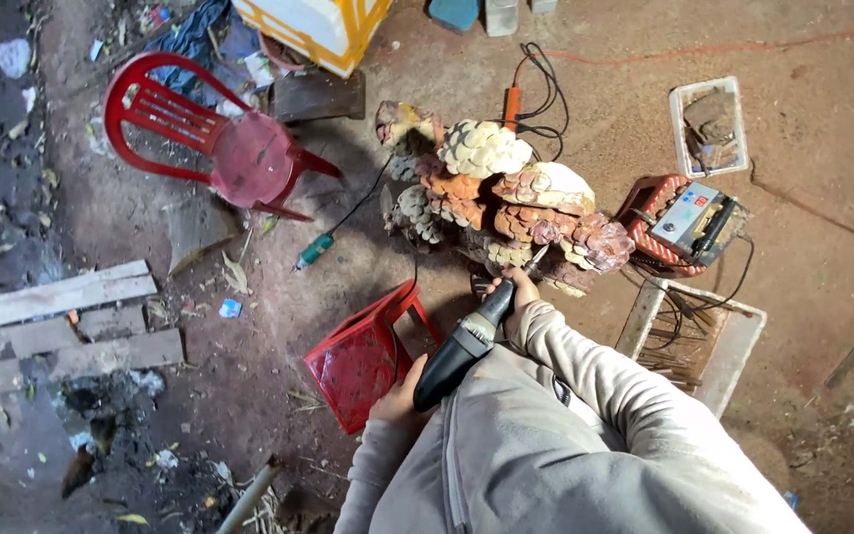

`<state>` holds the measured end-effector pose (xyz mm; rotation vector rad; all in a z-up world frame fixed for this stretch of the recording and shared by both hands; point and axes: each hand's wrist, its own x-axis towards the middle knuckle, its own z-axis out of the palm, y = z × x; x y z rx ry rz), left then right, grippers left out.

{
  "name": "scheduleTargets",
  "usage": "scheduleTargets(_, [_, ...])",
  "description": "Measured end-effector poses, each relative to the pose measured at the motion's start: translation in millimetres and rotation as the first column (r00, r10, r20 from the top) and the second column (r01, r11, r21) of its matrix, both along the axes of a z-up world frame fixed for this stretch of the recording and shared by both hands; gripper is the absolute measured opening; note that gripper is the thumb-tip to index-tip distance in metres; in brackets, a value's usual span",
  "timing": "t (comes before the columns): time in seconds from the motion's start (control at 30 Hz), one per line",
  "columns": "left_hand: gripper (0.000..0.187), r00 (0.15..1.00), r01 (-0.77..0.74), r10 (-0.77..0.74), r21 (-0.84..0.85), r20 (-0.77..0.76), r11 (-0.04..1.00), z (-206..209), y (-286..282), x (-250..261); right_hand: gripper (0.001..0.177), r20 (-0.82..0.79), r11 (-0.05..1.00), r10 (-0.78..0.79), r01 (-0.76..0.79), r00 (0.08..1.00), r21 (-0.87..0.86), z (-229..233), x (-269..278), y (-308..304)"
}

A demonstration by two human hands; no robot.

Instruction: Sanding a large, intricate wood sculpture using a handheld power sander in a workshop environment.

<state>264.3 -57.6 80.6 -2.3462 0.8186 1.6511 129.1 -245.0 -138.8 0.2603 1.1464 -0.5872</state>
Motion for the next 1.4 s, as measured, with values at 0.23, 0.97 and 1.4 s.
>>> scheduleTargets(0.23, [0.114, 0.981, -0.185, 0.195, 0.258, -0.013, 0.948, -52, -18, 23, 0.014, -0.095, 0.998, -0.063, 0.065, 0.993, 0.016, -30, 6, -15])
scheduleTargets(0.97, [0.09, 0.964, 0.262, -0.26, 0.043, -0.054, 0.964, -94, -9, 29, 0.028, -0.099, 0.999, 0.005, -0.009, 0.995, -0.046, -90, -5, -32])
scheduleTargets(1.4, [0.093, 0.979, 0.206, -0.206, 0.001, -0.003, 0.979, -88, -15, 27, 0.029, -0.122, 0.998, 0.039, -0.044, 0.992, -0.041, -106, 1, -38])
